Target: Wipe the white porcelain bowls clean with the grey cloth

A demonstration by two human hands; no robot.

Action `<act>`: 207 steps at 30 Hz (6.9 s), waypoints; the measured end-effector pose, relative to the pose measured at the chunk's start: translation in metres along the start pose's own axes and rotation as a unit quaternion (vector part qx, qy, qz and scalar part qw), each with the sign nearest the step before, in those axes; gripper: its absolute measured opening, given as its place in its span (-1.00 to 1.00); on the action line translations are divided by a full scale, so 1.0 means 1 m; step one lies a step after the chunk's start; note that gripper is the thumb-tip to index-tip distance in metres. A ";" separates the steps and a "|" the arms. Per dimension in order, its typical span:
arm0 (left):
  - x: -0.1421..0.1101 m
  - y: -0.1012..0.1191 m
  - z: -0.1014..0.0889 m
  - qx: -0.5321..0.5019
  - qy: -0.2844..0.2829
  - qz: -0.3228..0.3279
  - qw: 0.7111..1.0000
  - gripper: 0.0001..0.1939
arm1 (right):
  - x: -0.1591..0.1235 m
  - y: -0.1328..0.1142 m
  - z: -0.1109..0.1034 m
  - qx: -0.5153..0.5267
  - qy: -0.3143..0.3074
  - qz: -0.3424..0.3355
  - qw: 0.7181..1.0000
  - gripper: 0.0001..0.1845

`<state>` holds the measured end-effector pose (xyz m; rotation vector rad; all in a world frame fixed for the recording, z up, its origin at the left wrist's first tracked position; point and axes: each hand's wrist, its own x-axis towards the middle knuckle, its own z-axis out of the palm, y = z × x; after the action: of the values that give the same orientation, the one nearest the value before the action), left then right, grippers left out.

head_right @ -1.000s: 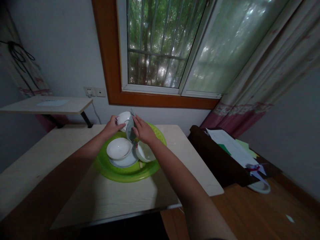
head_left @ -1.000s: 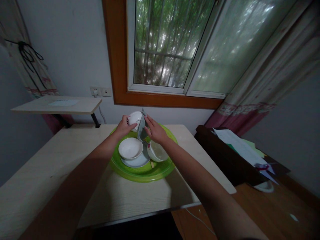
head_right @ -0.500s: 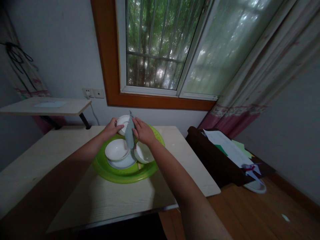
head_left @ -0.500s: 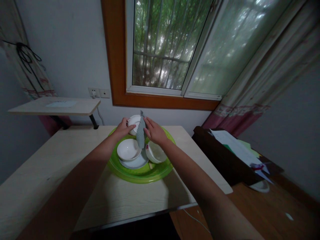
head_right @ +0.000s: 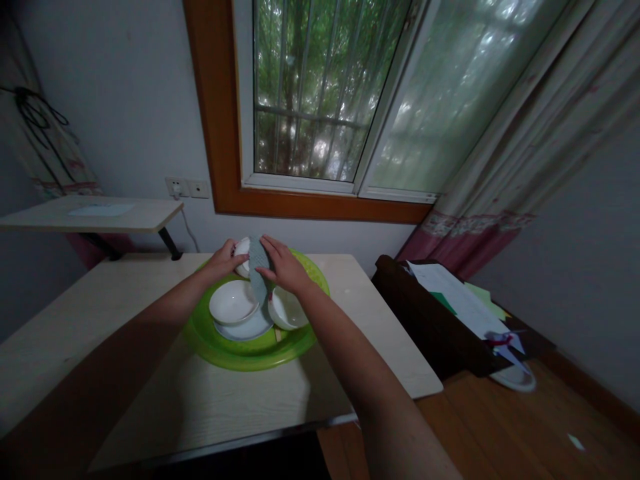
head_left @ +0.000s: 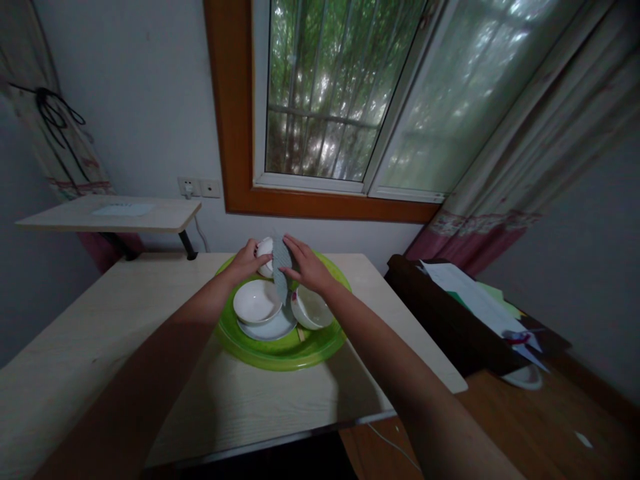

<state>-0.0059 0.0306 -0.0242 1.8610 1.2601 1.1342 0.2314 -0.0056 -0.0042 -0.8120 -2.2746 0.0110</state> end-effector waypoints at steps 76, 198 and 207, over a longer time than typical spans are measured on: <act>-0.012 0.031 0.000 -0.109 -0.061 0.109 0.986 -0.10 | -0.006 0.027 0.009 0.195 0.059 0.222 0.954 0.24; 0.008 -0.006 0.003 -0.051 0.096 0.104 0.989 -0.33 | -0.002 0.011 -0.007 -0.034 0.088 0.072 0.993 -0.56; 0.008 -0.011 0.005 -0.056 0.067 0.102 0.991 -0.30 | -0.003 0.006 -0.009 -0.039 0.074 0.055 0.995 -0.53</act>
<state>-0.0044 0.0418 -0.0329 1.8879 1.0696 1.4300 0.2422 -0.0049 -0.0005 -0.9472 -2.0993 -0.0843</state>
